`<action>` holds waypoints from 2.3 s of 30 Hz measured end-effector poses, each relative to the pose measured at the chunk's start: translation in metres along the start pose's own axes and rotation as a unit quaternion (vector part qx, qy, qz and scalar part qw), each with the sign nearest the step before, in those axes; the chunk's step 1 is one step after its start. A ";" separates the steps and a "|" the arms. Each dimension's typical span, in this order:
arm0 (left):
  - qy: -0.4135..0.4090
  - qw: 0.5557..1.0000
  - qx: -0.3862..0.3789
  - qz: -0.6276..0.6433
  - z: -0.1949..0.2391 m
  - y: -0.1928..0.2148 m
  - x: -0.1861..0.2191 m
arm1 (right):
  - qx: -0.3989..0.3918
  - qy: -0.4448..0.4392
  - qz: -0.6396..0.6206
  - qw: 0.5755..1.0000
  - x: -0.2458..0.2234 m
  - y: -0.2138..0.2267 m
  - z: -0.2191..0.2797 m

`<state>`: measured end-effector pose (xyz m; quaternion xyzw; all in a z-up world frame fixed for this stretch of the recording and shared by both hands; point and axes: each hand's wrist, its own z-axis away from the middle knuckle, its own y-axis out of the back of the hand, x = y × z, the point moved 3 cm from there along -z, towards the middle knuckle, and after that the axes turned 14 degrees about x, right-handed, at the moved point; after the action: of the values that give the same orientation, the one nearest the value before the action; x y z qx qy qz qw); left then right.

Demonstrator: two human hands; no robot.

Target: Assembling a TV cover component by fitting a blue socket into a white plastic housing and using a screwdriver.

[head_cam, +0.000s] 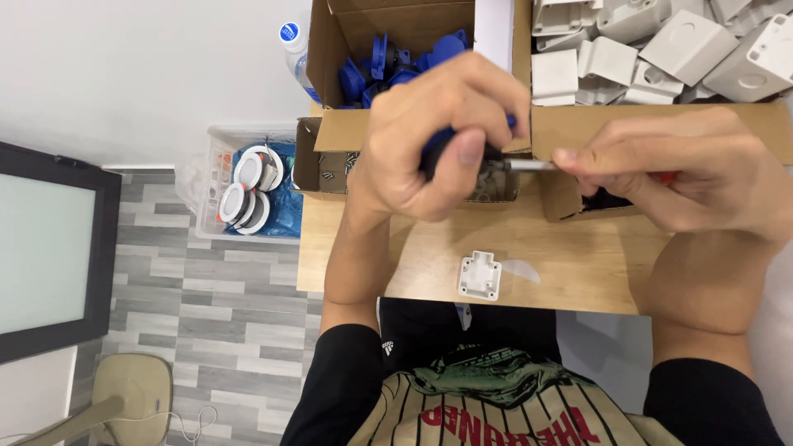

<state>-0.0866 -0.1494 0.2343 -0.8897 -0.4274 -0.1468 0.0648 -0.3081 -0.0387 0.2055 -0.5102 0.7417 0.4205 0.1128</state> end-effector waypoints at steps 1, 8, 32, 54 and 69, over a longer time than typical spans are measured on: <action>-0.001 1.000 0.001 0.000 0.000 0.000 0.003 | -0.001 0.001 0.001 1.000 -0.001 -0.002 0.003; 0.119 0.982 0.129 -0.076 0.004 0.006 0.009 | 0.064 0.083 0.270 0.957 -0.009 -0.007 0.026; 0.251 0.959 0.125 -0.040 0.008 -0.013 0.000 | 0.183 0.173 0.406 0.878 -0.029 -0.017 0.028; 0.194 0.960 0.192 -0.064 0.012 -0.011 0.011 | 0.140 0.126 0.330 0.925 -0.031 -0.011 0.026; 0.255 0.947 0.164 -0.108 0.008 -0.017 0.001 | 0.169 0.261 0.475 0.824 -0.029 -0.013 0.029</action>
<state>-0.0978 -0.1362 0.2262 -0.7482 -0.5085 -0.3027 0.2999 -0.2915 0.0002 0.1985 -0.1586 0.9534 0.1417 -0.2139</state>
